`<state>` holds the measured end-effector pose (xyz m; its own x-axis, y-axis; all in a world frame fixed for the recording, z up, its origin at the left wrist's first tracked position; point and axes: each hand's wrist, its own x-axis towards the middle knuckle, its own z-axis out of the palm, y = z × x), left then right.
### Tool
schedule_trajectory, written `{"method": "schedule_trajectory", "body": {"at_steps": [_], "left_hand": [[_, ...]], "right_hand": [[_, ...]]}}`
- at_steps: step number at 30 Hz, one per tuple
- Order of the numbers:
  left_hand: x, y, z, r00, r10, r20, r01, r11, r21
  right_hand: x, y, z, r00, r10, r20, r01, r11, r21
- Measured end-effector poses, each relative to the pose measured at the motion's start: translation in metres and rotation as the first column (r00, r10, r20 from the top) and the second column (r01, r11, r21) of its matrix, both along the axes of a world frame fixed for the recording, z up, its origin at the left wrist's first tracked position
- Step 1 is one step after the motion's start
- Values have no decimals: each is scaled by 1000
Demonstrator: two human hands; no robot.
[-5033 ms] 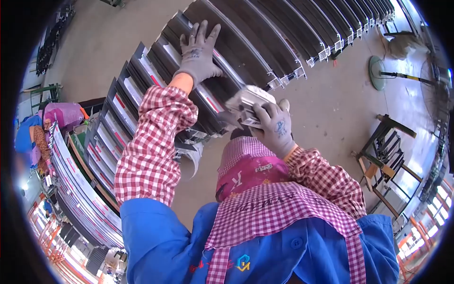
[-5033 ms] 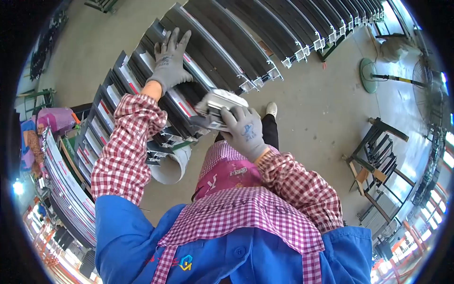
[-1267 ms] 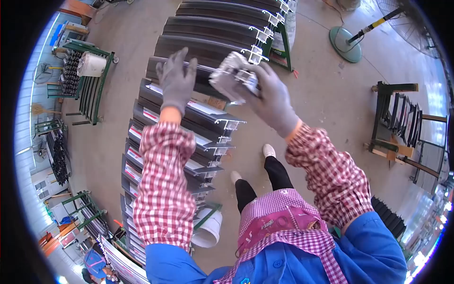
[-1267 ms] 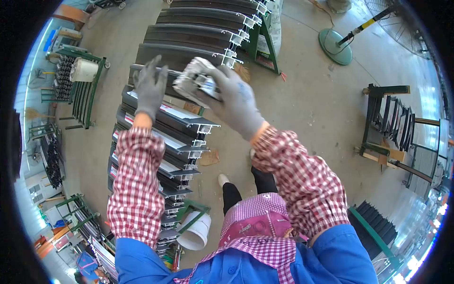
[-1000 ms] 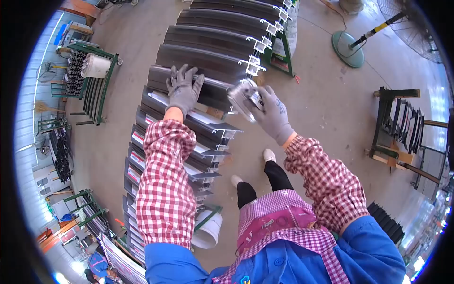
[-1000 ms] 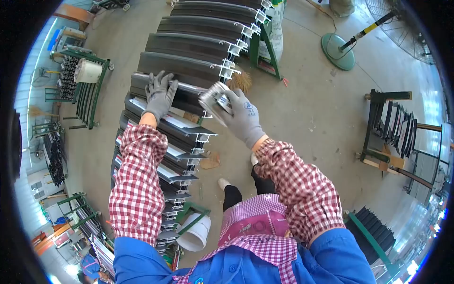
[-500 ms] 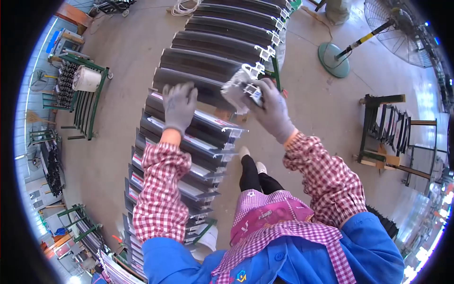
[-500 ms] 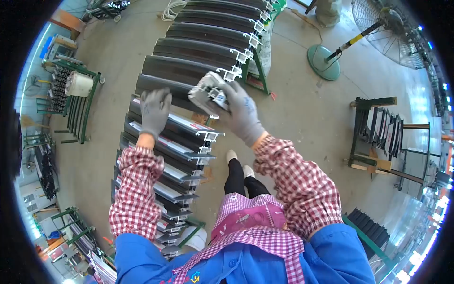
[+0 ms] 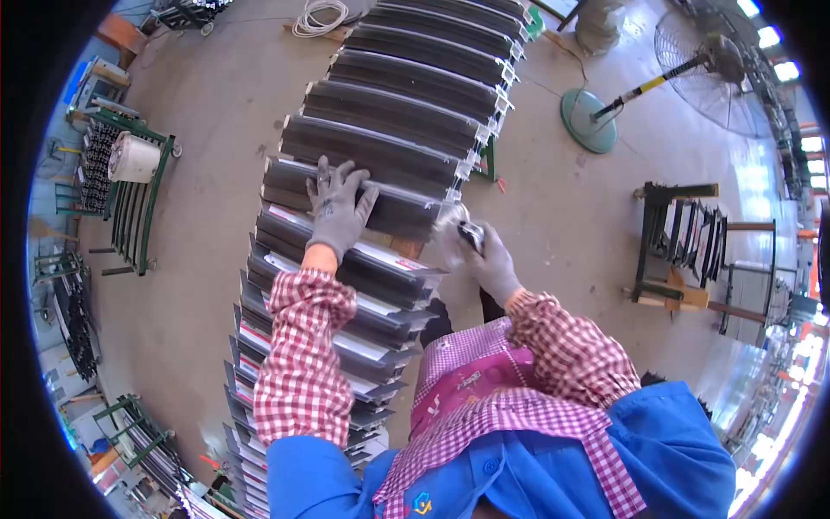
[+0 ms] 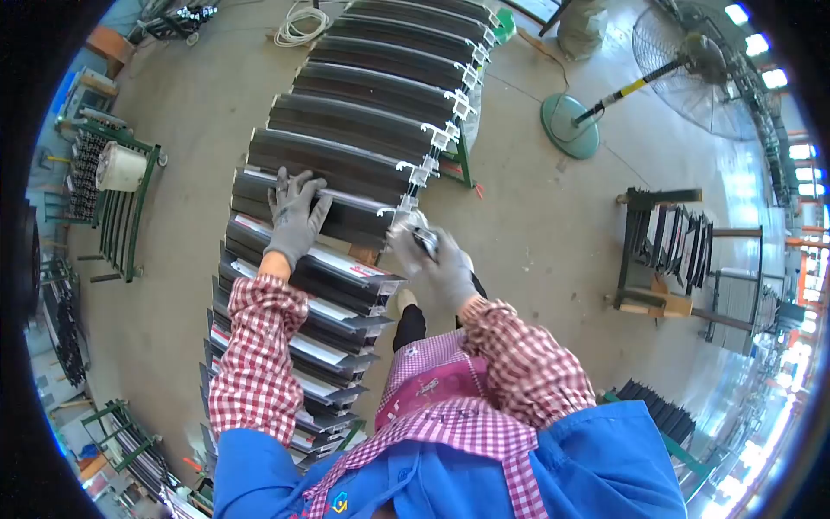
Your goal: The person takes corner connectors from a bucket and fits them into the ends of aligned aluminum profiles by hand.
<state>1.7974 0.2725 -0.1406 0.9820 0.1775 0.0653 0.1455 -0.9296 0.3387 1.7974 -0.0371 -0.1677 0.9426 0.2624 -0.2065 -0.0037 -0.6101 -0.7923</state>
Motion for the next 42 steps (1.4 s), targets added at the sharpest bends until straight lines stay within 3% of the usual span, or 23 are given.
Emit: {"method": "schedule_trajectory", "body": {"at_steps": [3,4,6,8,10,12,14,17,18,21,23,25,27,28,30,31,32,34,35,36,37,38,42], "left_hand": [[-6,2,11,992,3,-125,0,1000,24],[-5,1,17,989,53,-141,-50,998,24],[19,-10,39,992,124,5,-124,992,-15],[55,-27,50,966,156,207,-150,988,-46],[85,-35,19,989,121,90,-122,993,2],[92,-44,9,994,100,-45,-98,994,45],[94,-45,9,994,102,-35,-101,995,28],[97,-42,8,995,99,-21,-99,995,10],[94,-43,7,995,94,-26,-94,996,4],[91,-42,14,996,88,-32,-89,995,-40],[86,-40,10,992,102,-68,-101,995,18],[90,-51,19,985,159,-68,-153,985,76],[100,-52,22,966,244,-84,-235,967,99],[118,-64,42,987,120,108,-136,980,147],[143,-76,43,984,65,164,-82,991,104],[146,-79,39,988,74,139,-88,991,99],[142,-76,34,988,103,116,-116,988,106],[159,-70,15,984,140,108,-149,986,80],[155,-62,15,980,164,114,-174,981,84],[161,-54,6,974,200,109,-208,975,75],[167,-52,6,969,221,110,-230,970,79],[178,-53,4,967,228,116,-238,968,83],[178,-44,6,949,286,136,-297,952,68]], "right_hand": [[22,-46,-13,999,-52,8,51,998,42],[38,-36,8,995,-7,97,-4,994,114],[73,1,81,965,48,260,-112,965,236],[95,32,90,908,157,390,-242,953,181],[118,42,54,840,281,464,-344,937,55],[111,13,21,908,265,326,-288,957,24],[119,-8,13,943,227,241,-238,971,18],[125,13,74,965,176,192,-211,961,180],[124,23,80,922,171,346,-270,926,263],[113,1,26,872,378,311,-393,920,-15],[114,-43,-8,923,374,88,-359,921,-155],[133,-66,17,972,217,89,-211,975,-71],[171,-50,70,924,210,319,-230,973,26],[182,-34,82,879,215,425,-277,957,90],[207,-18,53,906,285,312,-379,874,303],[214,-7,48,935,355,-21,-202,578,791],[227,-35,-56,906,362,-219,-51,607,793],[245,-52,-112,936,332,-116,-178,732,658],[250,-65,-118,909,406,94,-370,682,631],[271,-65,-140,935,352,-40,-264,769,582],[267,-59,-110,887,395,239,-460,805,374],[262,-52,-73,750,439,495,-558,822,117],[263,3,-41,844,384,373,-471,864,176]]}}
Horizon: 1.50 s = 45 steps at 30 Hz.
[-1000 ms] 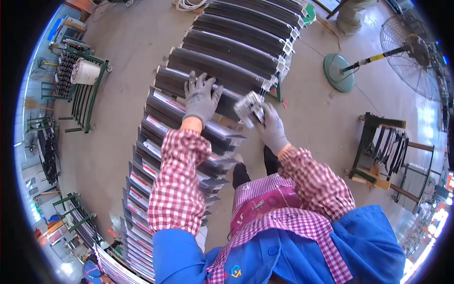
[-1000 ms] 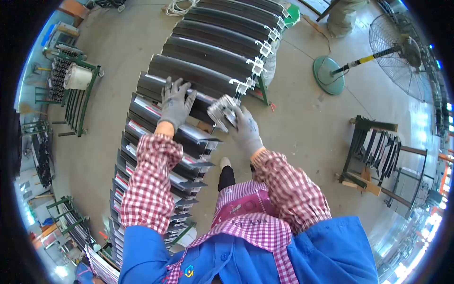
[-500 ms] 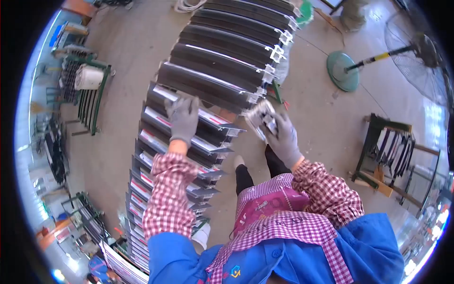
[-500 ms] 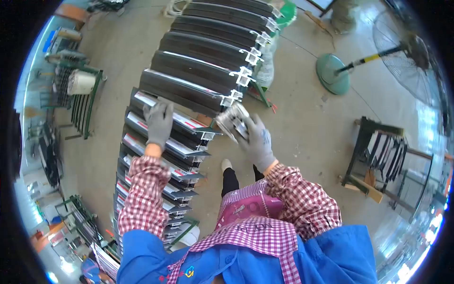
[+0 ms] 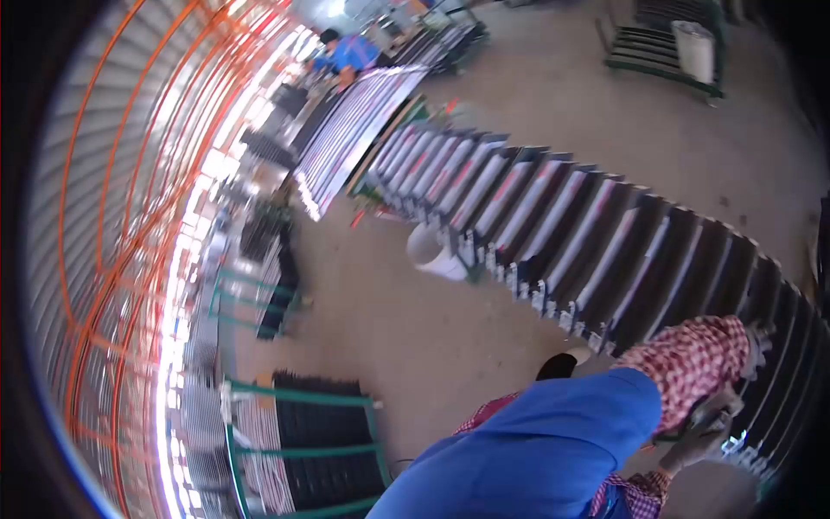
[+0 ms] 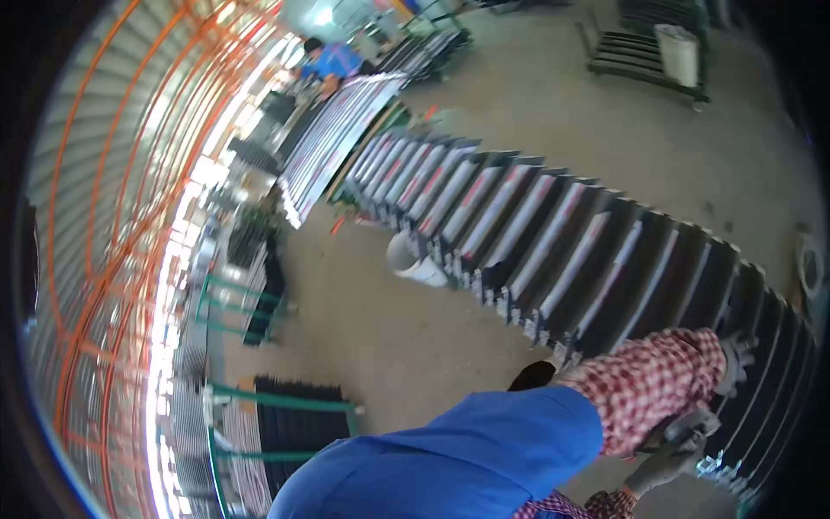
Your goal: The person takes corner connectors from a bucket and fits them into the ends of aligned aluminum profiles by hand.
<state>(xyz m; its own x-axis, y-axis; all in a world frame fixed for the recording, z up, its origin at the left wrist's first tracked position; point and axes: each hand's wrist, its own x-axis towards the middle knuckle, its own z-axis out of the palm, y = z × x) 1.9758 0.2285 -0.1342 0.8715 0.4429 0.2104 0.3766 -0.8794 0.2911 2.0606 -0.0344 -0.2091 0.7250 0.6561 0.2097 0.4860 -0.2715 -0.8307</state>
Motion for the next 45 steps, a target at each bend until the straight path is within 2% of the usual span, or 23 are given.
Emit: {"method": "schedule_trajectory", "body": {"at_steps": [4,10,11,13,14,15,16,17,18,19,20,21,23,25,26,28,29,33,37,38,41,42,45], "left_hand": [[-9,11,18,1000,11,24,-11,1000,-3],[19,14,14,998,-51,44,52,998,-28],[20,15,14,999,-32,38,33,999,-25],[31,4,14,997,-69,43,70,997,-33],[37,-10,15,997,-66,50,67,997,-34],[32,-23,18,995,-91,27,92,996,-19],[30,-28,13,994,-113,-8,113,994,3],[27,-27,13,989,-143,-39,144,989,24],[20,-18,13,985,-160,-71,163,986,36],[19,-15,10,981,-179,-74,181,983,25],[20,-9,9,980,-197,-35,195,980,-38],[27,-15,31,991,-128,-45,129,992,19],[18,-18,42,983,32,-182,-53,992,-111],[64,-17,30,986,-62,156,74,994,-75],[78,-21,21,993,-45,112,51,998,-47],[87,-29,1,992,-57,-110,50,997,-66],[86,-33,-4,982,-64,-177,58,998,-34],[83,-28,-11,986,-109,-123,99,991,-85],[81,-26,-22,989,-108,-100,100,992,-83],[82,-24,-22,988,-113,-102,105,991,-79],[82,-24,-16,985,-127,-119,119,990,-73],[83,-24,-14,985,-122,-125,114,991,-72],[84,-23,-13,986,-127,-103,121,990,-66]], "right_hand": [[-19,4,-31,982,62,181,6,934,-356],[-6,-16,-17,936,142,323,124,724,-678],[-6,-20,-10,953,162,257,58,733,-678],[-18,-31,1,968,228,-106,-250,917,-310],[-15,-56,-4,941,255,-220,-281,955,-97],[-37,-55,23,761,131,-635,23,973,229],[-37,-70,57,861,-18,-508,-57,990,-132],[-24,-72,76,886,82,-456,-154,981,-122],[-22,-76,85,906,-61,-418,-1,989,-148],[-3,-109,48,806,-195,-558,134,980,-150],[12,-110,60,851,-204,-484,173,979,-110],[20,-92,70,892,-177,-417,170,984,-54],[1,-88,91,936,-145,-322,171,984,54],[22,-49,125,906,-110,-408,174,977,122],[27,-35,131,894,-80,-441,168,972,164],[33,-22,93,994,-108,18,108,993,-43],[32,-24,71,966,-74,249,115,981,-157],[34,-61,56,916,-379,-132,345,912,-224],[36,-16,138,930,-356,-95,365,922,124],[33,-9,132,945,-315,90,298,941,162],[28,-24,67,916,-391,-94,377,916,-136],[30,-35,73,911,-408,-67,383,893,-235],[19,-46,83,887,-445,-121,409,881,-239]]}}
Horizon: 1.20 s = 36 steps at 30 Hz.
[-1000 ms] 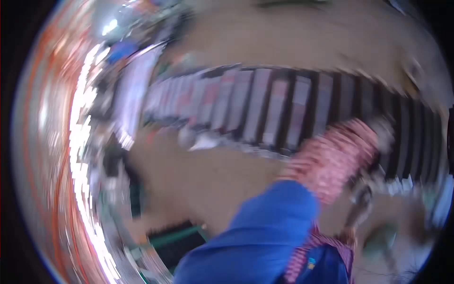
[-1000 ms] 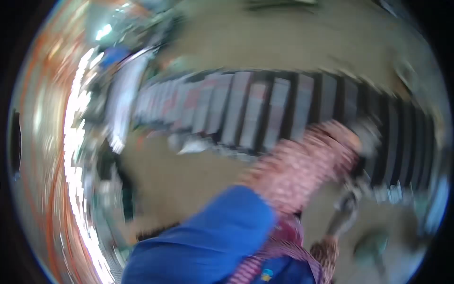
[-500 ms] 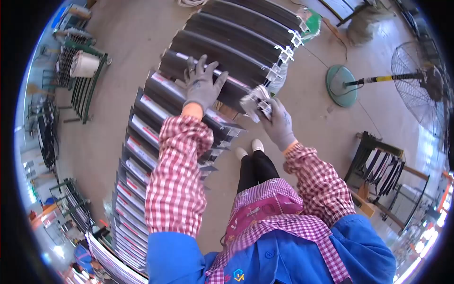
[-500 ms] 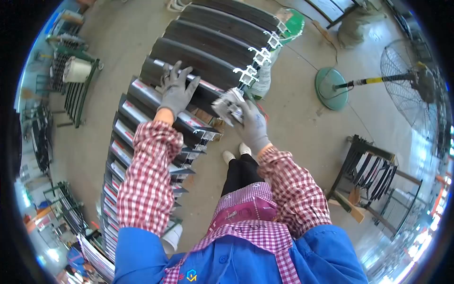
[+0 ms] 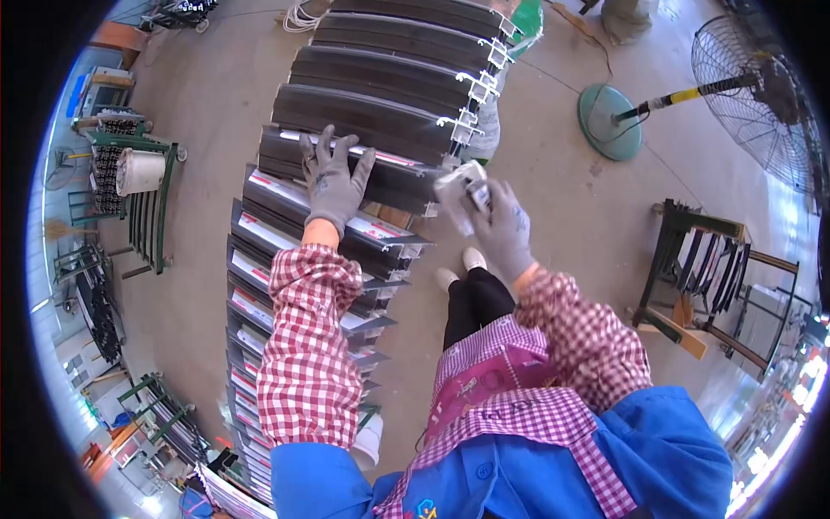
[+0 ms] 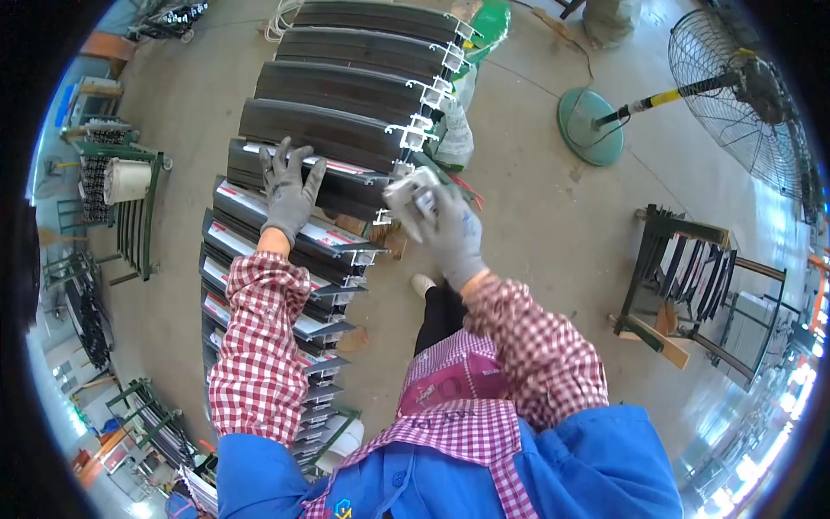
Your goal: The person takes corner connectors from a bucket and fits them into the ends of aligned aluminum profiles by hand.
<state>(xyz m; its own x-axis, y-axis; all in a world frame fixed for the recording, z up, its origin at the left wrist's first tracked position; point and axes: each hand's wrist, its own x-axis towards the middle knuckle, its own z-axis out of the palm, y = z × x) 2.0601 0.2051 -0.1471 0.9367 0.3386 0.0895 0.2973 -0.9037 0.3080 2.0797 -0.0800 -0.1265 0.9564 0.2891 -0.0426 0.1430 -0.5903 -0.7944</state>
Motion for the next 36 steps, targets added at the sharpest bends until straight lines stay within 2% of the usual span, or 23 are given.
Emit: {"method": "schedule_trajectory", "body": {"at_steps": [1,4,5,8,9,11,12,13,14,15,16,17,18,20,22,23,26,27,30,31,34,35,36], "left_hand": [[1,2,0,1000,0,9,0,1000,2],[-4,2,2,999,-28,-33,29,999,15],[-4,6,4,997,-49,-55,50,999,15],[-11,10,17,991,-64,-120,63,998,-15],[-13,13,19,981,-62,-183,63,998,1],[-9,12,26,977,-37,-212,52,996,66],[8,16,31,947,-9,-322,11,1000,3],[28,5,60,919,21,-394,-27,1000,-10],[47,-5,83,883,51,-467,-67,998,-18],[58,-2,68,978,-18,-207,13,1000,-27],[70,2,45,993,-94,72,95,995,-13],[81,7,15,981,-150,122,143,988,63],[84,7,-8,984,-178,-22,180,979,95],[83,2,-4,987,-143,-76,151,982,112],[76,2,-6,985,-154,-80,159,985,66],[78,3,-9,985,-164,-58,167,984,56],[83,4,-7,987,-151,-52,153,988,36],[84,4,-7,987,-152,-54,154,987,33],[80,2,-1,988,-157,0,157,988,9],[80,-1,13,988,-149,-43,150,988,28],[76,0,21,970,-77,-229,108,986,125],[83,-6,39,951,-35,-308,67,994,92],[92,-8,37,987,-59,-151,68,996,55]], "right_hand": [[-5,10,10,990,17,139,-31,995,98],[-12,19,12,922,340,186,-345,938,-5],[-10,10,-15,935,313,164,-310,950,-48],[-5,-33,-60,997,10,-82,-13,999,-31],[-5,-41,-62,963,-192,-188,205,978,50],[17,-34,-24,979,-181,-95,192,974,117],[29,-31,2,983,-178,-53,184,971,151],[38,-15,28,991,-135,2,127,942,311],[45,-1,41,994,-41,97,14,965,260],[54,13,49,980,57,190,-95,975,199],[64,20,51,947,156,279,-197,972,127],[69,21,34,960,126,249,-161,979,124],[69,21,4,972,96,215,-124,985,119],[83,15,-24,988,52,143,-68,992,111],[84,-1,-22,999,34,18,-36,996,87],[83,-3,-22,991,-6,134,-6,996,90],[91,27,46,991,29,128,-67,952,300],[92,31,35,981,23,195,-70,969,236],[92,5,-21,998,-19,-63,23,997,69],[93,-10,-43,993,-108,-47,109,993,40],[114,-32,-12,972,-104,209,106,994,0],[125,-20,29,989,-107,102,100,993,68],[134,-4,53,984,-46,175,31,996,86]]}}
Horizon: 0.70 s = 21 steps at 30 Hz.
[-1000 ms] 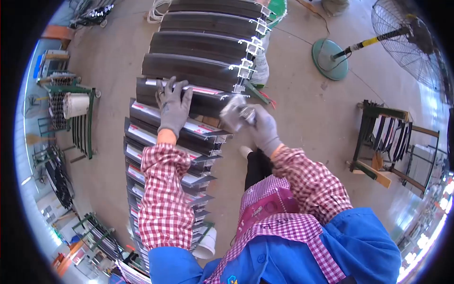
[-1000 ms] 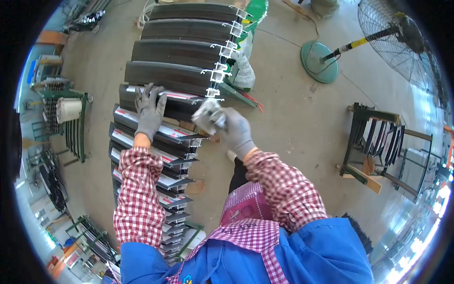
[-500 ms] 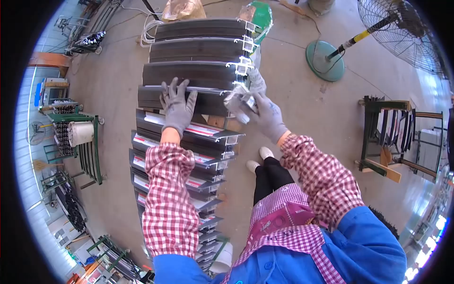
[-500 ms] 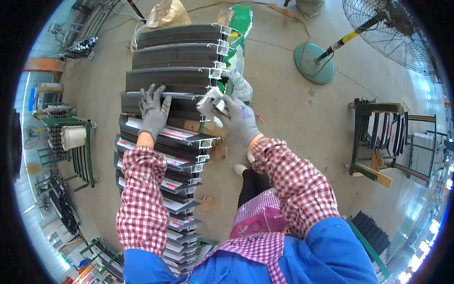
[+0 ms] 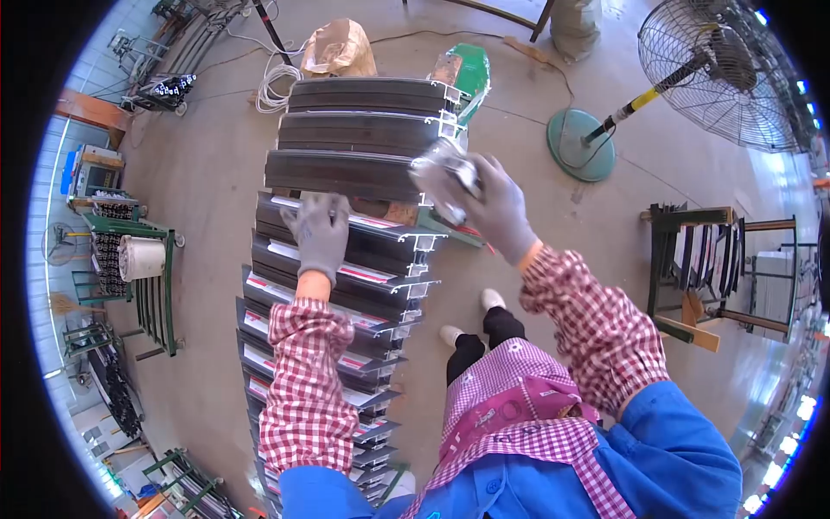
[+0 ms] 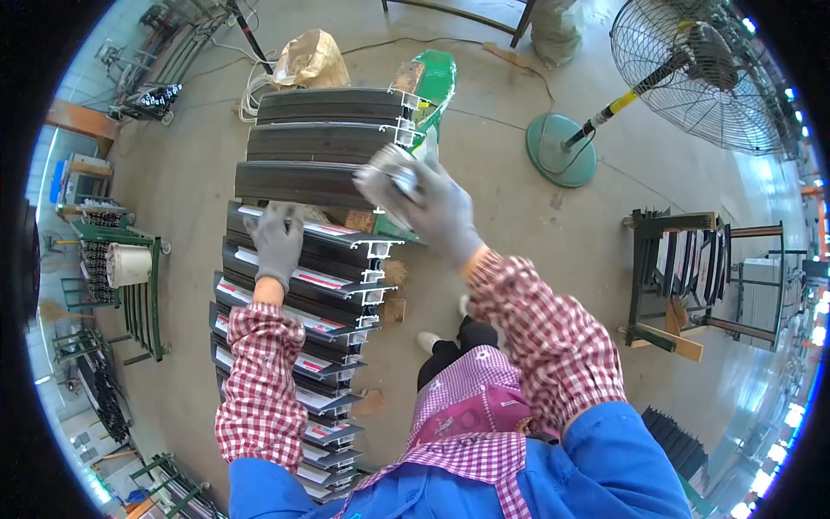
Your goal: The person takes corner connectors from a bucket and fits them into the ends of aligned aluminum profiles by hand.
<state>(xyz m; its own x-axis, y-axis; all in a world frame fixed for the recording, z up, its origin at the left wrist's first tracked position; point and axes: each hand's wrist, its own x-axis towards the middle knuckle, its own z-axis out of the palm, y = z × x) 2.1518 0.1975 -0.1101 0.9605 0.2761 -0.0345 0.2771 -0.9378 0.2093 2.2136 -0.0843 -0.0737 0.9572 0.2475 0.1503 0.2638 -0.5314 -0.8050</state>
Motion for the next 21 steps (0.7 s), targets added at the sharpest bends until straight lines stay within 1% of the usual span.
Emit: {"method": "schedule_trajectory", "body": {"at_steps": [1,2,3,4,5,6,8,9,10,11,12,14,15,16,17,19,20,21], "left_hand": [[14,0,-4,987,-8,158,15,999,-44],[31,1,-6,949,-10,316,36,996,-79],[50,-5,0,924,-21,381,58,995,-86],[62,-3,-11,949,-45,311,71,995,-73],[69,-2,-30,970,-62,235,79,995,-63],[77,-1,-40,984,-72,160,81,995,-51],[78,-3,-40,989,-38,140,49,996,-81],[77,-5,-39,992,-31,124,43,994,-97],[80,-6,-39,992,-6,122,20,993,-112],[80,-11,-40,986,30,164,-8,991,-131],[86,-16,-36,987,64,148,-44,990,-130],[88,-29,-21,987,126,102,-113,986,-126],[88,-30,-19,984,109,142,-99,993,-71],[87,-29,-14,986,102,133,-91,992,-84],[86,-26,-10,988,92,127,-80,992,-99],[80,-22,-6,985,110,133,-88,983,-163],[81,-21,-3,986,151,65,-138,976,-171],[82,-20,0,982,190,-3,-188,966,-176]], "right_hand": [[9,18,16,995,65,73,-66,998,14],[18,31,22,980,126,152,-132,991,27],[25,38,6,959,203,196,-198,979,-48],[31,41,-20,929,287,233,-263,956,-129],[33,34,-45,915,278,293,-261,960,-99],[33,25,-65,941,248,229,-245,969,-38],[42,3,-91,972,217,87,-224,972,77],[47,-6,-95,969,248,-13,-246,967,62],[57,-4,-77,957,289,21,-290,955,58],[64,-1,-56,940,335,56,-338,940,53],[72,3,-29,924,375,78,-380,924,53],[84,1,-26,872,472,132,-480,876,39],[87,-4,-60,858,506,93,-505,862,-27],[90,-9,-88,846,529,60,-523,847,-91],[94,-24,-104,843,533,73,-525,845,-102],[106,-47,-88,853,516,-82,-520,852,-51],[117,-54,-76,852,502,-150,-512,858,-33],[131,-53,-64,869,490,-71,-486,872,57]]}}
